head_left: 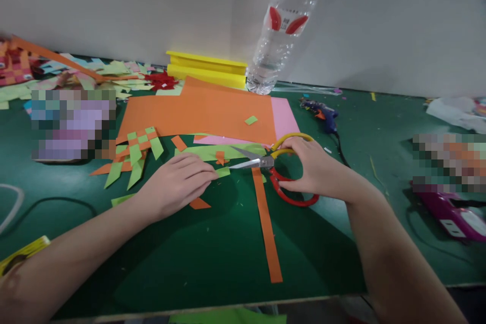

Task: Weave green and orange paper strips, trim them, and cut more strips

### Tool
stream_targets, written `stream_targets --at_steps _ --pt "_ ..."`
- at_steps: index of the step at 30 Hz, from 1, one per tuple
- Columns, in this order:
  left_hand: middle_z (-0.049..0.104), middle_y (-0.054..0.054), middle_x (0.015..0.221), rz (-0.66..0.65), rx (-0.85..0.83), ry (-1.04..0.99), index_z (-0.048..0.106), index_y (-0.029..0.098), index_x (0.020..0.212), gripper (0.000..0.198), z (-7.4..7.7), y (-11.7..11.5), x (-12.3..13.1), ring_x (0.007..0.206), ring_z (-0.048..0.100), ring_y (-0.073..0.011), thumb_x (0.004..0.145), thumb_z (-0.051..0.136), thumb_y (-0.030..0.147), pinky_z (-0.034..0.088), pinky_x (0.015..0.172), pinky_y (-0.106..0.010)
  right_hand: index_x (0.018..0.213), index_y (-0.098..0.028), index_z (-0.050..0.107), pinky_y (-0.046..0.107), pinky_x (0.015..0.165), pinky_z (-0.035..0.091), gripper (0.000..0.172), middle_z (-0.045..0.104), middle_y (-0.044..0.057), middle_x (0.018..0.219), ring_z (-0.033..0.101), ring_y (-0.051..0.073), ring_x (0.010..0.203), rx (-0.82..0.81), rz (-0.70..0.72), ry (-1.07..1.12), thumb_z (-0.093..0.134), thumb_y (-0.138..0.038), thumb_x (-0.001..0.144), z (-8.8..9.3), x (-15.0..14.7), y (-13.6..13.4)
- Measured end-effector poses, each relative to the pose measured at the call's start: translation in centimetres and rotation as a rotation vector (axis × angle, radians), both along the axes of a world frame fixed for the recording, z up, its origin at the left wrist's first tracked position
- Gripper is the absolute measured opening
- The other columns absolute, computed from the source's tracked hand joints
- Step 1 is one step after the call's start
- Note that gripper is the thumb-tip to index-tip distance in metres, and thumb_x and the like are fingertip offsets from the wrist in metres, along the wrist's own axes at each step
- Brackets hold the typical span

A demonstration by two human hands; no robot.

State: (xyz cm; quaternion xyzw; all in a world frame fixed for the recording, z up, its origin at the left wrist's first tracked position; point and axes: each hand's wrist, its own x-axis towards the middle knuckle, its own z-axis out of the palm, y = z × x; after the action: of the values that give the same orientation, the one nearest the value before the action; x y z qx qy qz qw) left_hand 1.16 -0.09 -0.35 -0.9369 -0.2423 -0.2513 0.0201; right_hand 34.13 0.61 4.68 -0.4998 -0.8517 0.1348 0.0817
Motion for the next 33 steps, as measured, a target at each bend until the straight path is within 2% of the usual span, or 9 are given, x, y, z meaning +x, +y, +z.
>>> stream_targets --at_steps 6,12,22,25,28,33 --pt "0.071 -0.008 0.108 0.001 -0.013 0.050 0.063 0.014 0.110 0.023 0.20 0.04 0.17 0.101 0.062 -0.0213 0.098 0.044 0.014 0.049 0.091 -0.036 0.114 -0.025 0.055 0.047 0.096 0.046 0.047 0.059 0.010 0.123 0.053 0.032 0.120 -0.131 0.059 0.079 0.071 -0.038 0.072 -0.26 0.03 0.08" --pt "0.070 -0.009 0.115 0.027 -0.042 0.094 0.062 0.014 0.116 0.034 0.40 0.07 0.20 0.106 0.062 -0.0221 0.097 0.034 0.008 0.050 0.094 -0.038 0.114 -0.025 0.057 0.046 0.099 0.046 0.044 0.059 0.008 0.125 0.054 0.030 0.120 -0.173 0.035 0.095 0.069 -0.037 0.073 -0.18 0.19 0.35" --pt "0.062 -0.005 0.135 -0.006 -0.216 0.173 0.055 0.019 0.133 0.043 -0.50 0.36 0.05 0.128 0.053 -0.0194 0.098 0.032 0.010 0.039 0.111 -0.040 0.113 -0.025 0.060 0.044 0.098 0.049 0.045 0.063 0.007 0.123 0.058 0.028 0.116 -0.155 0.087 0.113 0.071 -0.033 0.070 -0.54 0.21 0.63" --pt "0.056 -0.003 0.143 0.016 -0.292 0.213 0.049 0.022 0.140 0.049 -0.55 0.44 0.04 0.134 0.047 -0.0185 0.097 0.029 0.008 0.039 0.111 -0.039 0.114 -0.025 0.062 0.044 0.100 0.049 0.045 0.064 0.006 0.125 0.058 0.028 0.119 -0.135 0.098 0.120 0.071 -0.031 0.070 -0.51 0.21 0.63" --pt "0.049 -0.002 0.149 0.078 -0.342 0.290 0.042 0.025 0.146 0.055 -0.39 0.42 0.05 0.137 0.045 -0.0213 0.096 0.028 0.007 0.041 0.109 -0.040 0.115 -0.025 0.063 0.044 0.100 0.050 0.047 0.063 0.006 0.128 0.057 0.029 0.123 -0.134 0.093 0.116 0.071 -0.030 0.069 -0.49 0.30 0.62" --pt "0.043 -0.003 0.153 0.090 -0.361 0.337 0.039 0.026 0.147 0.056 -0.27 0.43 0.13 0.140 0.041 -0.0231 0.096 0.028 0.007 0.040 0.109 -0.041 0.118 -0.027 0.063 0.049 0.106 0.046 0.049 0.063 0.005 0.130 0.054 0.030 0.127 -0.138 0.092 0.081 0.070 -0.032 0.071 -0.46 0.53 0.69"
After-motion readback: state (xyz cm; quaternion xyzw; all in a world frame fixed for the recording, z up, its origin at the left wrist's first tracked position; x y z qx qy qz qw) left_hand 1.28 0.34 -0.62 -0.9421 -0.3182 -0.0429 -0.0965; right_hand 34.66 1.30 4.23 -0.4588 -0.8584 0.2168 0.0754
